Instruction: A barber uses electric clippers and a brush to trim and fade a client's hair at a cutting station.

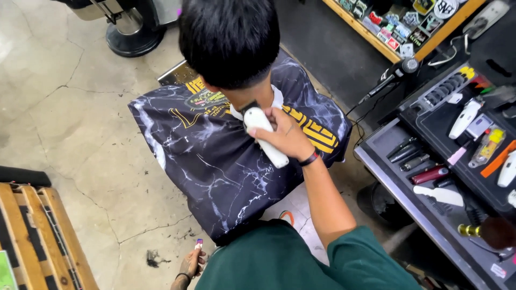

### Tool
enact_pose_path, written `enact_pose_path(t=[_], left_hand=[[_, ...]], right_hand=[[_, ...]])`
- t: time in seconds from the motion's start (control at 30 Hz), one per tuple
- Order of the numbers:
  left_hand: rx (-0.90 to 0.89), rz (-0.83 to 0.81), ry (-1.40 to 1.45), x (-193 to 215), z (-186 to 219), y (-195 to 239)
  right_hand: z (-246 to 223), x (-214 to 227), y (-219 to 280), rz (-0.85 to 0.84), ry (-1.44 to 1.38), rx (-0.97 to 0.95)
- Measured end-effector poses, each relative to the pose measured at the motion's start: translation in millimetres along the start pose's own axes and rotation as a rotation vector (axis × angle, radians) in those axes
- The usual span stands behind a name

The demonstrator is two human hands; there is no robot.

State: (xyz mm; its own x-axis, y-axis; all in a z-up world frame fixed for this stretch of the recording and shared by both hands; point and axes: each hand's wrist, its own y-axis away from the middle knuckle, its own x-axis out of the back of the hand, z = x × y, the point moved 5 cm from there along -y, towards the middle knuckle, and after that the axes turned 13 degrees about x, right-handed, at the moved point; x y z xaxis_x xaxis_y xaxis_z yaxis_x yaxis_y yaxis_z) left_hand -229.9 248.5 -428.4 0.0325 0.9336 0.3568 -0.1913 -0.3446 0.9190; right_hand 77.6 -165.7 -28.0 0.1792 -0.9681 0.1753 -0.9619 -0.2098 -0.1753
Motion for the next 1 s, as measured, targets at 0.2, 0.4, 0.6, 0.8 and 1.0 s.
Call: enact_pose_path(t=[0.2,0.4,0.6,0.8,1.0], left_hand=[[-0.012,-0.039,0.093,-3.2,-1.5,-12.1],[-0.006,-0.05,0.098,-0.5,-4.8,-26.2],[0.013,-0.077,0.075,9.8,-7.3,-34.7],[0.025,-0.07,0.048,17.8,1.8,-33.6],[-0.093,-0.079,0.219,44.4,45.3,-57.5]], right_hand=[[10.7,-12.5,3.0,0.1,0.176,-0.047],[10.4,-14.2,-2.5,0.189,-0.02,-0.097],[14.2,-27.1,-3.8,0.243,0.083,-0.032],[11.7,-36.1,-4.6,0.288,0.203,-0.077],[16.8,-48.1,-3.2,0.357,0.241,0.03]])
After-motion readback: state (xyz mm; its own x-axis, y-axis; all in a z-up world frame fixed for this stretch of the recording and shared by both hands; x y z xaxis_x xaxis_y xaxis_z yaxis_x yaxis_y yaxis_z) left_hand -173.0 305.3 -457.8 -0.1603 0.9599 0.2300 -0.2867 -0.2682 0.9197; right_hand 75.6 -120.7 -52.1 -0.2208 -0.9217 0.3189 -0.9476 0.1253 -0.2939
